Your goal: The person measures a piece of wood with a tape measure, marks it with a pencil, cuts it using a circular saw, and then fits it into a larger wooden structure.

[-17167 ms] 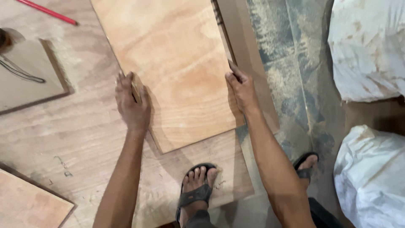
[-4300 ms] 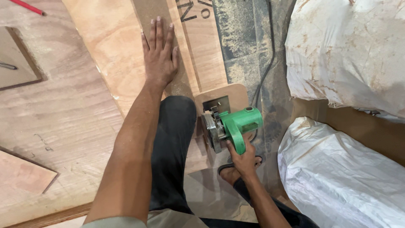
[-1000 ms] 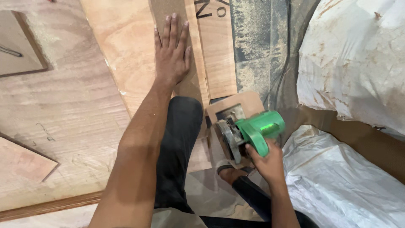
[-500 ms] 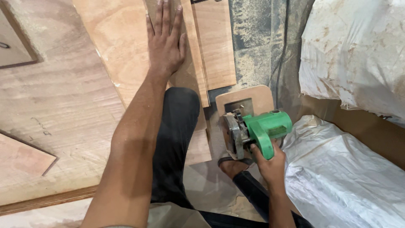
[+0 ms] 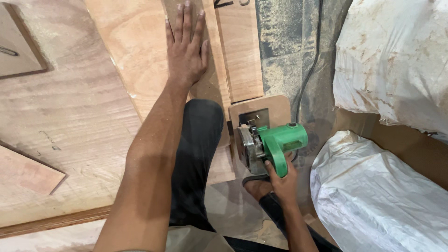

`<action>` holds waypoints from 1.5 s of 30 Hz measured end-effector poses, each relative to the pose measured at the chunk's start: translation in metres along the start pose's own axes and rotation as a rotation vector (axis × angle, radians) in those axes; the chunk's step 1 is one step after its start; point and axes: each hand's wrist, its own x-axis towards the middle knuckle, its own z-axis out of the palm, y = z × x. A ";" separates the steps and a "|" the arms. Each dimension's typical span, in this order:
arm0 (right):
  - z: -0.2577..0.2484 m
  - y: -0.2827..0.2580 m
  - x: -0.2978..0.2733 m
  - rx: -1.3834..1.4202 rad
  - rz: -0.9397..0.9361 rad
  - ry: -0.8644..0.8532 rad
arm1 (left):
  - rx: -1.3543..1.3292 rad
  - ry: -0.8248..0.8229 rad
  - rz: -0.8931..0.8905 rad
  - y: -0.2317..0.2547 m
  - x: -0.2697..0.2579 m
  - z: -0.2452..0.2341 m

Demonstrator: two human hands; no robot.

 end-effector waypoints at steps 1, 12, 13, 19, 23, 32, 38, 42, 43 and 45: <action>0.001 -0.001 0.000 -0.027 -0.003 0.004 | -0.002 0.005 0.002 0.001 0.000 0.000; 0.022 -0.002 -0.002 -0.029 -0.033 0.039 | -0.016 -0.024 -0.009 0.001 0.001 -0.003; 0.023 -0.003 -0.002 -0.061 -0.011 0.043 | -0.010 -0.007 0.002 0.000 0.001 -0.003; 0.028 -0.009 0.004 -0.133 -0.100 0.076 | -0.014 0.017 0.017 0.001 0.000 -0.004; 0.030 -0.015 0.016 -0.067 -0.080 0.059 | -0.016 0.015 0.012 0.000 0.002 -0.004; 0.037 -0.024 0.038 -0.065 -0.148 0.068 | -0.032 0.025 0.009 0.001 0.001 -0.004; 0.045 -0.037 0.059 -0.089 -0.090 0.097 | -0.042 0.021 0.001 0.003 0.002 -0.008; 0.048 -0.053 0.075 -0.036 -0.090 0.080 | -0.043 0.017 -0.004 0.006 0.002 -0.014; 0.049 -0.056 0.078 -0.019 -0.095 0.078 | -0.043 0.008 -0.008 0.006 0.003 -0.014; 0.051 -0.065 0.084 0.004 -0.112 0.073 | -0.042 -0.013 -0.019 0.007 0.003 -0.015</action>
